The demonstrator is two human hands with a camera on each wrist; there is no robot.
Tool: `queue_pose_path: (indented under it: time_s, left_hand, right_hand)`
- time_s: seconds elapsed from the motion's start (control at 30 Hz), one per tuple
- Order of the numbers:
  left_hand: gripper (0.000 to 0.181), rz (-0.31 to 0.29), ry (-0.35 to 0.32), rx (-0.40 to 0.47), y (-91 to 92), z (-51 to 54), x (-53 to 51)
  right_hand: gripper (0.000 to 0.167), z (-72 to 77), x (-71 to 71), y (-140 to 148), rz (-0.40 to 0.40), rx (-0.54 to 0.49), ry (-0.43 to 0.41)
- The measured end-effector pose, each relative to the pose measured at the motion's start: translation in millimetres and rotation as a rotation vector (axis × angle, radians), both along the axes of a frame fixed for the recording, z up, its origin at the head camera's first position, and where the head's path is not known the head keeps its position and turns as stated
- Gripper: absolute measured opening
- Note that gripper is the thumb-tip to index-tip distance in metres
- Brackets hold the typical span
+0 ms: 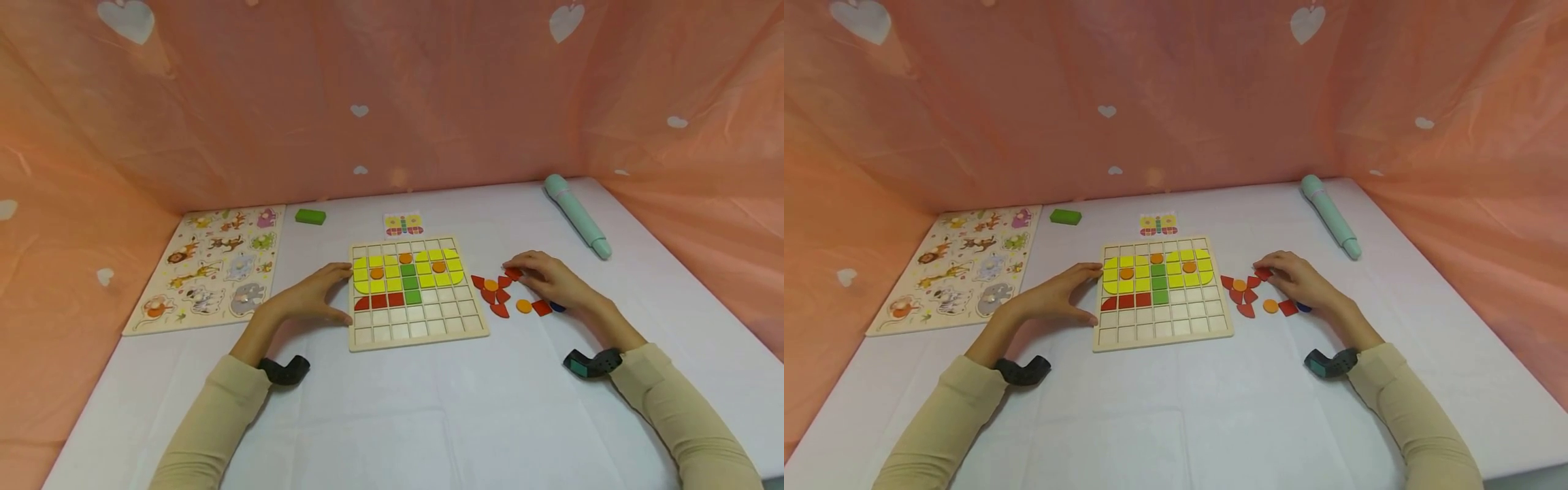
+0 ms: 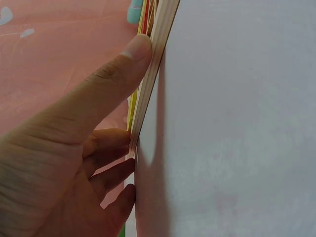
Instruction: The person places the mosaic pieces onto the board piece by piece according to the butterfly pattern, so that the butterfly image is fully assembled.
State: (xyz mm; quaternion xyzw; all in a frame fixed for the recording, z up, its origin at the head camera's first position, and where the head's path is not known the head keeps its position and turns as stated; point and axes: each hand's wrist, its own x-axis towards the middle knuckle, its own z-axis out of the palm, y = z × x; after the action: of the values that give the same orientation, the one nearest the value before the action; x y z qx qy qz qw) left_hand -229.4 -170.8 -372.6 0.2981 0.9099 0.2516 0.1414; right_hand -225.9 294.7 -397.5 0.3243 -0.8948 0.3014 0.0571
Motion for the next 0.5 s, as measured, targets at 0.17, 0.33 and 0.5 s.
queue_pose_path:
  time_s: [0.17, 0.33, 0.5]
  left_hand:
    - [0.096, 0.002, 0.003, -0.001, -1.1, 0.3, -0.2]
    - [0.096, -0.007, 0.007, -0.003, -1.7, 0.3, -0.5]
    - [0.096, -0.008, -0.002, 0.004, -0.5, -0.9, -0.5]
  right_hand:
    - [0.026, 9.1, 1.8, -6.7, -0.099, 0.032, 0.02]
    - [0.028, 22.8, 6.2, -37.7, -0.1, -0.052, 0.003]
    - [0.029, 25.3, 8.6, -84.5, 0.007, -0.077, -0.051]
